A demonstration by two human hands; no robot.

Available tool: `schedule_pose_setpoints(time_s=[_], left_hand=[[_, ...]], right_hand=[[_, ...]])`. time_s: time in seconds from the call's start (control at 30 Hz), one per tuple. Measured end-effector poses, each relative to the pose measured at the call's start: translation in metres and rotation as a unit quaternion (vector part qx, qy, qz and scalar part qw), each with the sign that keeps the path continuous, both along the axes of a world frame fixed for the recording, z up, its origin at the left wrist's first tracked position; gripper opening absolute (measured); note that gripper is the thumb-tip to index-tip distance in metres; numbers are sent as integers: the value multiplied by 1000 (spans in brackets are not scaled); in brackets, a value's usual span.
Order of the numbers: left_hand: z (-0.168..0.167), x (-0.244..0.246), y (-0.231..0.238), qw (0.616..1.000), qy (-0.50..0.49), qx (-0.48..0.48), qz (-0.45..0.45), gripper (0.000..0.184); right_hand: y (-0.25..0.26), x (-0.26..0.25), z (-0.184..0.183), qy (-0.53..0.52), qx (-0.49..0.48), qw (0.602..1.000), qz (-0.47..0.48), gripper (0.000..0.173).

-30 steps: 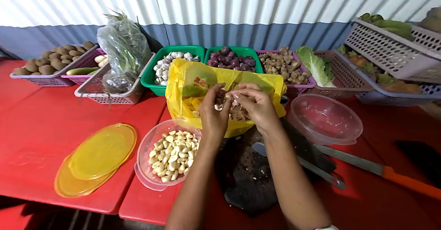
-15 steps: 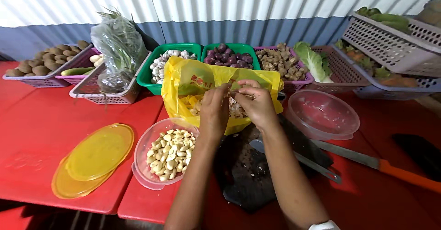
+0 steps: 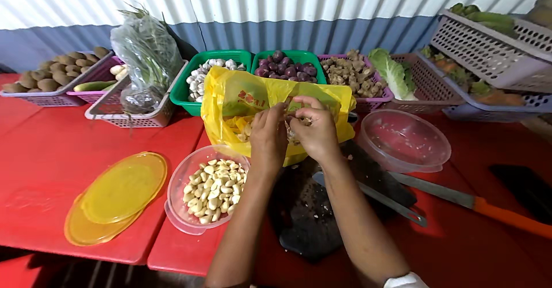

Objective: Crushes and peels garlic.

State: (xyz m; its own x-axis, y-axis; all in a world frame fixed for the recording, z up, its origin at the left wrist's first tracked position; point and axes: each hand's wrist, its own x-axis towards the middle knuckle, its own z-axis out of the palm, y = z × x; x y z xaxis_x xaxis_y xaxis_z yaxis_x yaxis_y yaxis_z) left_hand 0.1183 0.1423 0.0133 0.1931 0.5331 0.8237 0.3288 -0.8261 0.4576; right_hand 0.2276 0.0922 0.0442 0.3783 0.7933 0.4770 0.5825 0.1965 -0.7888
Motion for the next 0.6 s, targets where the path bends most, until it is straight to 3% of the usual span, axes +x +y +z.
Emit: schedule_pose_setpoints(time_s=[0.23,0.33,0.47,0.6], left_hand=[[-3,0,1,1000,-16,-25,-3,27],[0,-3,3,992,-65,-80,-67,31],[10,-10,0,951,-163,-195,-175,39],[18,-20,2,907,-214,-280,-230,41]], right_hand=[[10,-9,-13,-100,58,991,-67,7],[9,-3,-10,-80,58,994,-47,7],[3,9,-3,-16,49,998,-21,10],[4,22,-2,2,34,998,-58,10]])
